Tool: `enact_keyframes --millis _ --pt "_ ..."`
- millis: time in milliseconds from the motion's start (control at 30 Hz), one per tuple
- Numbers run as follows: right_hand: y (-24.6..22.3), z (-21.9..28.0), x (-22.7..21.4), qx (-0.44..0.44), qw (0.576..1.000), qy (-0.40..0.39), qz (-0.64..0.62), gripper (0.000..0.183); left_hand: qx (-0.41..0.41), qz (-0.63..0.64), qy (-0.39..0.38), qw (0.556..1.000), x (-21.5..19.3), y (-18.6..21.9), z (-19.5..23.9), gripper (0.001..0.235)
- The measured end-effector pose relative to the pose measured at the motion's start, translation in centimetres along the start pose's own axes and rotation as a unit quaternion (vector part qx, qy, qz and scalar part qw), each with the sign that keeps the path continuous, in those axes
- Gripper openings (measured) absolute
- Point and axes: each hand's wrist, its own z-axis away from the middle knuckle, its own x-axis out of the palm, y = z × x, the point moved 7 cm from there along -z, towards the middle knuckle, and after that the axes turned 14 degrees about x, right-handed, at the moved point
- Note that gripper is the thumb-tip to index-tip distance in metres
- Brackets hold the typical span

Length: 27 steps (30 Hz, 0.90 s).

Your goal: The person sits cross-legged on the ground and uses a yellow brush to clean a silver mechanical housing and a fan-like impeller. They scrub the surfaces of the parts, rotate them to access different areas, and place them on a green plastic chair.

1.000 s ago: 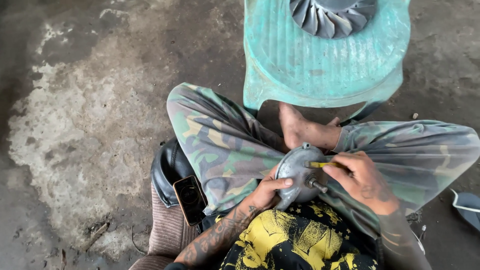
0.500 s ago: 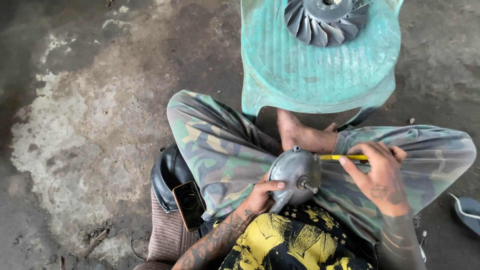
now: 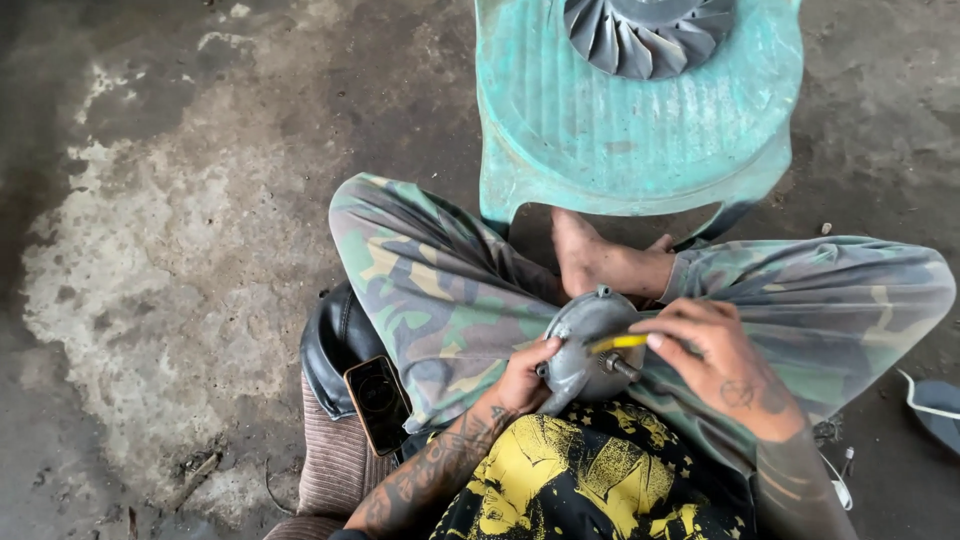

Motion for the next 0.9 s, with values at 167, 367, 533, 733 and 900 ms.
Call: enact_keyframes --millis 167,367,533,733,900 --pt "1.1 -0.9 -2.6 -0.048 0.992 0.119 0.009 0.022 -0.029 -0.013 0.060 0.998 -2.2 -1.2 0.6 0.072" --pt "0.3 -1.4 -0.2 -0.116 0.986 0.108 0.046 0.025 -0.021 -0.012 0.096 0.995 -0.4 -0.1 -0.2 0.079" --pt "0.6 -1.2 -0.9 -0.074 0.977 0.155 0.126 0.025 -0.065 -0.011 0.135 0.989 -1.7 -0.4 0.2 0.085" --pt "0.3 -1.3 0.2 -0.087 0.983 0.124 0.104 0.023 -0.059 0.054 0.172 0.982 -0.2 0.7 -0.1 0.071" --pt "1.1 -0.7 0.4 -0.114 0.967 0.169 0.152 0.027 -0.042 0.135 0.197 0.970 0.8 1.8 -0.1 0.069"
